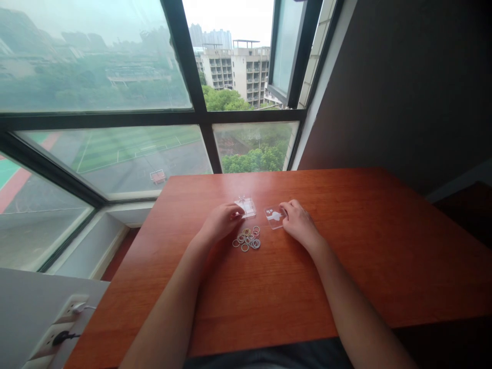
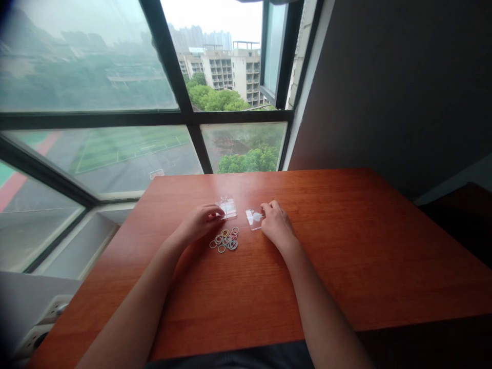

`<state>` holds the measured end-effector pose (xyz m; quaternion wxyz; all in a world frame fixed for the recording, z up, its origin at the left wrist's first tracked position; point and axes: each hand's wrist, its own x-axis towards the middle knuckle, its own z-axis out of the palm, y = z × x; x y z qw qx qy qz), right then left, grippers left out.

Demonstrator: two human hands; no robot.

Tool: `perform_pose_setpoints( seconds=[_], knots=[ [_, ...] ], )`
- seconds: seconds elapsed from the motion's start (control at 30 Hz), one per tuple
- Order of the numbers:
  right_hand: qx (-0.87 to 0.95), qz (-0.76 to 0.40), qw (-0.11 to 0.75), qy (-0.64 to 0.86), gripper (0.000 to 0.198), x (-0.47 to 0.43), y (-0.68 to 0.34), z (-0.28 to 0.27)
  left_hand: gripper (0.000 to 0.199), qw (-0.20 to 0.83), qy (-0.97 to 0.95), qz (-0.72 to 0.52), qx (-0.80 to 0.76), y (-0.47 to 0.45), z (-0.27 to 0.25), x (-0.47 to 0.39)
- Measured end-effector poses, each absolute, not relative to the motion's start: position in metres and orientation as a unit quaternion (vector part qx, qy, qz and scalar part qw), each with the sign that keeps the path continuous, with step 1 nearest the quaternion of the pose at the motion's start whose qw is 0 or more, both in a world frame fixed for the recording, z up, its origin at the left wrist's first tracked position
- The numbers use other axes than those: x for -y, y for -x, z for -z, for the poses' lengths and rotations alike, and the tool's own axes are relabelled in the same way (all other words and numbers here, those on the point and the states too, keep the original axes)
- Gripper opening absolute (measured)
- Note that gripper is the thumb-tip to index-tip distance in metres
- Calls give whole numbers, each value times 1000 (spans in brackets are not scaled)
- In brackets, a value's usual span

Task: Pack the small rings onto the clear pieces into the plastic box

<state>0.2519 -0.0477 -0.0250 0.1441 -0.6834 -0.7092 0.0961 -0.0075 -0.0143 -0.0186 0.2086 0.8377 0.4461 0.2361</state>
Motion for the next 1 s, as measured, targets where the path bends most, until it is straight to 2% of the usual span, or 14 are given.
perform_pose_setpoints(
  seconds=[0.27, 0.57, 0.83, 1.0],
  knots=[
    [681, -70, 171, 708, 33, 39, -256, 33, 14, 199, -858, -232, -414, -1, 20, 17],
    [713, -104, 190, 667, 29, 44, -241, 36, 13, 159, -873, -215, -407, -12, 17, 23],
    [697, -103, 121, 700, 36, 52, -239, 21, 15, 159, -878, -210, -400, -12, 16, 24],
    [697, -89, 115, 702, 33, 54, -236, 20, 13, 164, -882, -200, -393, -13, 15, 24]
  ],
)
